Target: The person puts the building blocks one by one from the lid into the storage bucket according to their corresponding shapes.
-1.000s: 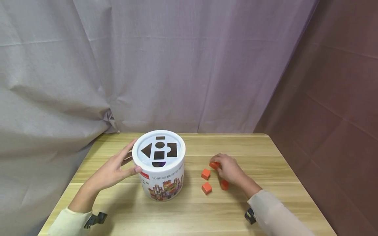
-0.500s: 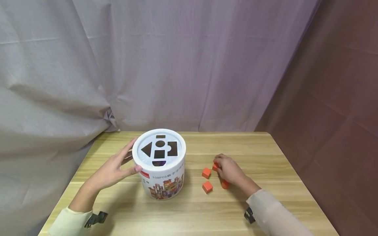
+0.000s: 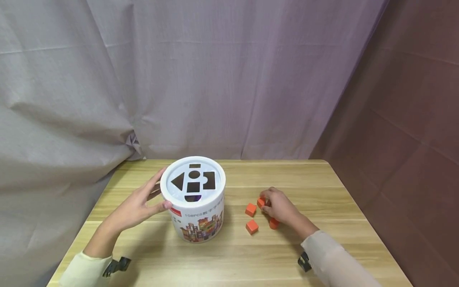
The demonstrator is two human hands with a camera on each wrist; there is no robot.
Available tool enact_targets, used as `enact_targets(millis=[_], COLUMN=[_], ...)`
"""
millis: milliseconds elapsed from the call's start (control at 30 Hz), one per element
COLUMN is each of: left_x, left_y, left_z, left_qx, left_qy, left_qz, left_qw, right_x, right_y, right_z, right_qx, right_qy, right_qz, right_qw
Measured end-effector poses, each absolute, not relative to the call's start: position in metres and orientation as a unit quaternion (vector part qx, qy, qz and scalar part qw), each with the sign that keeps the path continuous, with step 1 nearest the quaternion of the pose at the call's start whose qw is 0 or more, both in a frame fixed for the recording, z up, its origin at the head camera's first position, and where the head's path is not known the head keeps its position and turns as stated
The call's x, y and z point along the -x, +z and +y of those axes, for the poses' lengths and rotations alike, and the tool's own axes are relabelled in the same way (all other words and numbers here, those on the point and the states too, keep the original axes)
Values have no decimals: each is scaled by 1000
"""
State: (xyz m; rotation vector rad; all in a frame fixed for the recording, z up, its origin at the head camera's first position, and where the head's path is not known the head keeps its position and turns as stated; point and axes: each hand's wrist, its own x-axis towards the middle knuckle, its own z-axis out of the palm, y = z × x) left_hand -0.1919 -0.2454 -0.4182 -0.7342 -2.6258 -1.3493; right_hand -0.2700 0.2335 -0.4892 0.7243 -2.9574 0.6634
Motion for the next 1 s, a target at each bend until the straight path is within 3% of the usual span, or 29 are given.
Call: enact_targets(millis=[1000], left_x=[192], left_y=[-415], left_z=[-246], left_qx=[231], left_qy=[-435], left_qz=[-869], left_qw=[45], right_x=[236], right_y=[-411], right_z=[218], right_qx=[-269], right_qy=[278], right_qz=[-912], right_qw=[134])
